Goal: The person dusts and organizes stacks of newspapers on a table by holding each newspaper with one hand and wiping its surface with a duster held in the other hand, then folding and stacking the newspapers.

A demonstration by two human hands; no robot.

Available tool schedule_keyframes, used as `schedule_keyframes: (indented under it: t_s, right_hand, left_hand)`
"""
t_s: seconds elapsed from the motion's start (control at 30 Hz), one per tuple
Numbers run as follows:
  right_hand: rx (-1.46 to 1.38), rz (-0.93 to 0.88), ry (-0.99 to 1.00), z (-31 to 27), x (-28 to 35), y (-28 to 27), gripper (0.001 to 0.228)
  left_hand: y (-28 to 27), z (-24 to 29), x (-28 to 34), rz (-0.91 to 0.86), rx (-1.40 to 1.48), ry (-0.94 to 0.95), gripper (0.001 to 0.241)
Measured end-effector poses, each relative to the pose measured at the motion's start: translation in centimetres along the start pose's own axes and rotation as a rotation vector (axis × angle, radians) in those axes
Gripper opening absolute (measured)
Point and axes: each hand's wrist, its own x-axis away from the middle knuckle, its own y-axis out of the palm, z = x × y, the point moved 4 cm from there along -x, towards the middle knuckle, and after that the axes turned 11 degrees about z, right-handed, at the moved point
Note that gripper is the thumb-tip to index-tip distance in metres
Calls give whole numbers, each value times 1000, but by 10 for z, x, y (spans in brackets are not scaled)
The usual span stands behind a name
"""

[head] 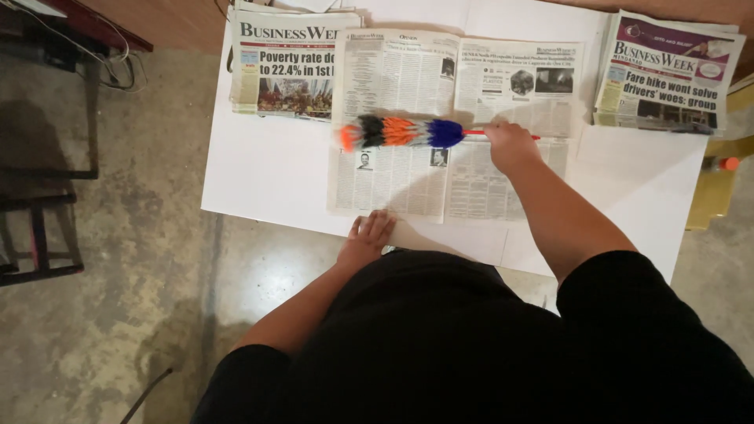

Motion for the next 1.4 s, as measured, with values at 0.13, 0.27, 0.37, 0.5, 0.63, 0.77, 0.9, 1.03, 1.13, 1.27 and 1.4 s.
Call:
schedule_keyframes:
  t_s: [0.13,0.27,0.37,0.5,0.63,0.77,0.9,1.03,1.13,1.27,1.4]
  right_hand:
    - [-72,46,-25,-17,-4,-27,29]
    - [-45,-76,-248,-29,-1,-7,23]
    - [-20,-125,-428,-49,10,-8,31]
    - [-45,-363,-163,-49,12,-18,46]
    - [-36,-269,189,-4,2,-15,48]
    - [-11,-113,371,35,-14,-12,35]
    - [-10,41,418,51,-20,-13,28]
    - [-101,99,489,22,9,-24,26]
    - [-231,16,452,-10,62,-28,28]
    - [-205,-338,178,-37,137,-33,40]
    - [-124,-419,219,34,200,8,34]
  left_hand:
    - [2,-3,1,-30,-9,-9,74]
    - [-8,-4,-3,-54,6,18,76]
    - [-15,-9,-6,-206,148,-57,78]
    - [-31,-3,-12,-291,-23,21,87]
    - [-19,-6,-9,-176,37,16,84]
    - [-16,-6,-9,-188,-3,11,83]
    - [-34,-3,-15,-183,66,-11,83]
    - [-19,-7,-11,-219,-24,41,84]
    - [-10,-11,-8,-175,7,26,76]
    - [38,-27,13,-243,-38,81,71]
    - [48,-30,17,-305,-243,131,62]
